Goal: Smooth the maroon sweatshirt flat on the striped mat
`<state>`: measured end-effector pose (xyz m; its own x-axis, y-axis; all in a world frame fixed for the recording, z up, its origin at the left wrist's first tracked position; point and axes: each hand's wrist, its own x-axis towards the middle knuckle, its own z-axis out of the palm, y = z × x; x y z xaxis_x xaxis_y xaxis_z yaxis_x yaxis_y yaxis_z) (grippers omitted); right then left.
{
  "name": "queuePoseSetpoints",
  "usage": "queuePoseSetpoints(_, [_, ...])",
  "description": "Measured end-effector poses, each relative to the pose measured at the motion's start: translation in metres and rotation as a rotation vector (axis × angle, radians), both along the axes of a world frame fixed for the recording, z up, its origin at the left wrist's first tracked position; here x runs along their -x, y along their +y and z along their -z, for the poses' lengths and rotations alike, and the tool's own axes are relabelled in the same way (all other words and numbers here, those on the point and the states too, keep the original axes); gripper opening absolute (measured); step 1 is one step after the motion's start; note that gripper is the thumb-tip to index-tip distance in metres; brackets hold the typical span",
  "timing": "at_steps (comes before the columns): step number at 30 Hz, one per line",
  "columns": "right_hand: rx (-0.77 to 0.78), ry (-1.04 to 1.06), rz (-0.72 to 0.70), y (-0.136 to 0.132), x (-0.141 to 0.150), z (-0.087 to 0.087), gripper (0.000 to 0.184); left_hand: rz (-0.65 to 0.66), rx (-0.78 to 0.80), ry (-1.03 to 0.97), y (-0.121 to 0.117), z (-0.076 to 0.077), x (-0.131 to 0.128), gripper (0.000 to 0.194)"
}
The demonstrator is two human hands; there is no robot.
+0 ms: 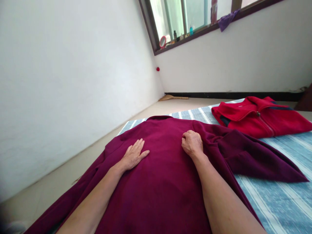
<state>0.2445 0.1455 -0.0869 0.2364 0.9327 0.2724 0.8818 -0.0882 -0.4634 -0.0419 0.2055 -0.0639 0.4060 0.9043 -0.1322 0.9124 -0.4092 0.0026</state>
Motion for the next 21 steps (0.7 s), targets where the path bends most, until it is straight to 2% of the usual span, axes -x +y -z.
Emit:
queuePoseSetpoints(9, [0.001,0.009,0.004,0.0,0.0,0.0,0.024,-0.019,0.004,0.003,0.001,0.005,0.001,0.078])
queuePoseSetpoints(14, [-0.01,0.014,0.002,-0.001,0.001,-0.001,0.025,-0.04,0.067,0.004,0.006,-0.003,-0.002,0.082])
queuePoseSetpoints(18, [-0.011,0.029,-0.004,-0.001,0.002,-0.001,0.025,-0.001,0.023,-0.022,-0.008,-0.011,-0.016,0.083])
queuePoseSetpoints(21, [-0.01,0.039,-0.01,-0.001,0.002,-0.001,0.025,0.029,0.03,-0.002,-0.025,-0.005,-0.026,0.081])
